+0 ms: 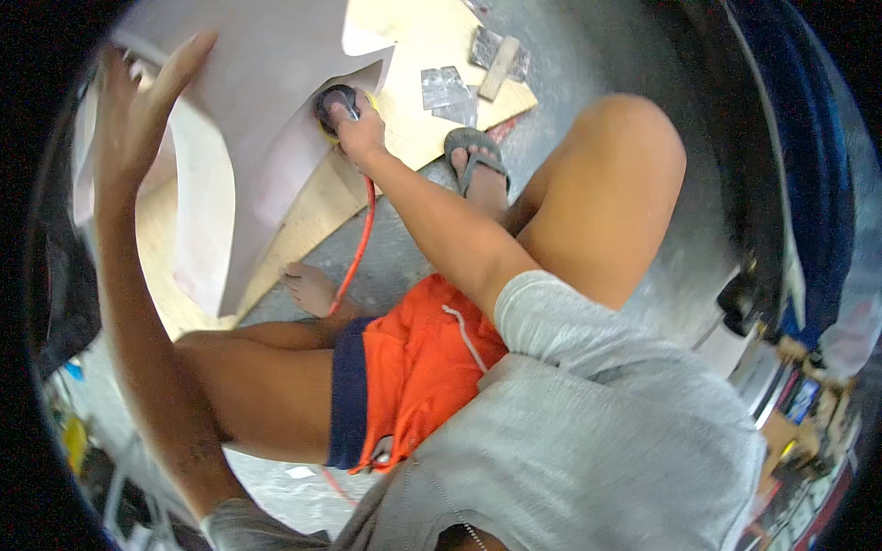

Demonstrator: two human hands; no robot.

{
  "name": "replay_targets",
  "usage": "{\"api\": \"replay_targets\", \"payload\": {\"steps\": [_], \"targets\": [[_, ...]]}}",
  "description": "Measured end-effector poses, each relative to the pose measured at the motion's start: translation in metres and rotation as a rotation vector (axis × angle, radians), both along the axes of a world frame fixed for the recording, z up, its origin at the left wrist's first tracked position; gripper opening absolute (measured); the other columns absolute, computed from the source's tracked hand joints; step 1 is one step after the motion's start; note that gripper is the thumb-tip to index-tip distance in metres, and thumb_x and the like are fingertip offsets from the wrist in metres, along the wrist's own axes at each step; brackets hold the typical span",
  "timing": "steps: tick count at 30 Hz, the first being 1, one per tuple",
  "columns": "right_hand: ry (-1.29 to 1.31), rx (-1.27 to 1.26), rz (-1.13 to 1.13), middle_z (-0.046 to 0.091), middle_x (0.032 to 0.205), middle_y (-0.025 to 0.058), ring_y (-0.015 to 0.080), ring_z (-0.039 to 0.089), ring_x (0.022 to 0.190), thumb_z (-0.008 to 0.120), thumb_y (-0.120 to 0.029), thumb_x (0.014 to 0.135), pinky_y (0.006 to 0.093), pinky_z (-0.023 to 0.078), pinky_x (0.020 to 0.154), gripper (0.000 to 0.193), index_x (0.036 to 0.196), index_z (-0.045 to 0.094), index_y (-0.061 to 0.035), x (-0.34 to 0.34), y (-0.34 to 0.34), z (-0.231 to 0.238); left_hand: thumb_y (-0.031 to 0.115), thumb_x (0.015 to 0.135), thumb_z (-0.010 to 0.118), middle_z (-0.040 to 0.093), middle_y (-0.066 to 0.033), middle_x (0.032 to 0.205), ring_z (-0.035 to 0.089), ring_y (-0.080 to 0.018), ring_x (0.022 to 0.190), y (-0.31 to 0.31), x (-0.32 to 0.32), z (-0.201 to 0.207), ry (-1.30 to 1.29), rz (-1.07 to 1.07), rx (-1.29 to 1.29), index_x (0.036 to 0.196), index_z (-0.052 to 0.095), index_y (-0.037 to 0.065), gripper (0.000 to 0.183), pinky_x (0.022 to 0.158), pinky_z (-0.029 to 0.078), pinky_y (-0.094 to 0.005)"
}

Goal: Sanding a fiberglass car body part using an orbital sander in a body shop environment.

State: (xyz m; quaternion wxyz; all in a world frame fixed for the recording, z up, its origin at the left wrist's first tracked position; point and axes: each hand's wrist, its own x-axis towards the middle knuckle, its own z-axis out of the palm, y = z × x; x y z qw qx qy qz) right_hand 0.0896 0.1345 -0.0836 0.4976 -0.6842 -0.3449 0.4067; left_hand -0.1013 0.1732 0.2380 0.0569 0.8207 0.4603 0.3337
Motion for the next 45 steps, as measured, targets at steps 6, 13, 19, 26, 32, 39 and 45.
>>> {"api": "replay_targets", "payload": {"steps": [6,13,19,26,32,39,45], "targets": [[0.097,-0.103,0.014,0.064,0.132,0.0247,0.0376,0.062,0.123,0.067,-0.039,0.094,0.0406,0.048,0.104,0.067,0.15,0.047,-0.008,0.0,-0.011,0.018,0.051,0.079,0.082,0.049,-0.0289,0.141,0.053,-0.0385,0.13,-0.003,-0.001,-0.01,-0.053,0.038,-0.057,0.146,0.043,-0.005,0.096,0.11,0.041,-0.0484],[0.069,-0.134,0.006,0.067,0.125,0.0247,0.0415,0.063,0.119,0.067,-0.04,0.094,0.0437,0.049,0.102,0.065,0.15,0.047,-0.0152,0.002,-0.02,0.043,0.048,0.085,0.077,0.053,-0.0232,0.14,0.053,-0.0343,0.128,-0.002,-0.003,-0.01,-0.137,0.083,-0.13,0.143,0.044,-0.007,0.086,0.109,0.04,-0.043],[0.129,-0.159,0.041,0.064,0.13,0.0243,0.0413,0.061,0.122,0.066,-0.042,0.094,0.045,0.048,0.103,0.066,0.15,0.047,-0.0135,-0.003,-0.03,0.043,0.043,0.095,0.069,0.053,-0.0219,0.143,0.05,-0.0307,0.132,-0.003,-0.011,-0.008,-0.145,0.102,-0.265,0.145,0.042,-0.012,0.078,0.115,0.034,-0.0416],[0.142,-0.204,0.29,0.06,0.14,0.0227,0.0381,0.056,0.131,0.067,-0.051,0.091,0.0399,0.044,0.111,0.075,0.152,0.047,-0.0108,-0.01,-0.038,0.039,0.04,0.094,0.07,0.056,-0.0214,0.139,0.054,-0.0305,0.125,-0.005,-0.014,-0.007,-0.167,0.121,-0.284,0.14,0.05,-0.01,0.071,0.109,0.04,-0.0417],[0.006,-0.129,-0.027,0.071,0.121,0.021,0.0335,0.07,0.107,0.068,-0.044,0.093,0.0405,0.055,0.092,0.065,0.147,0.051,-0.012,-0.003,-0.026,0.03,0.046,0.095,0.064,0.058,-0.0187,0.134,0.054,-0.0281,0.127,-0.008,-0.014,-0.011,-0.219,0.141,-0.307,0.135,0.052,-0.011,0.071,0.109,0.039,-0.0398],[0.178,-0.203,0.19,0.07,0.123,0.0215,0.0353,0.069,0.111,0.066,-0.046,0.095,0.0411,0.053,0.094,0.061,0.145,0.053,-0.0146,-0.003,-0.041,0.029,0.053,0.094,0.063,0.052,-0.0245,0.143,0.049,-0.0332,0.132,-0.012,0.003,-0.006,-0.135,0.084,-0.222,0.141,0.047,-0.012,0.082,0.114,0.034,-0.044],[0.14,-0.104,-0.107,0.067,0.129,0.0222,0.0342,0.065,0.12,0.066,-0.046,0.095,0.039,0.048,0.103,0.062,0.144,0.055,-0.0093,0.0,-0.046,0.038,0.053,0.093,0.064,0.048,-0.0253,0.146,0.046,-0.0342,0.136,-0.013,0.0,-0.009,-0.081,0.122,-0.191,0.145,0.043,-0.012,0.086,0.116,0.032,-0.0448]]}}
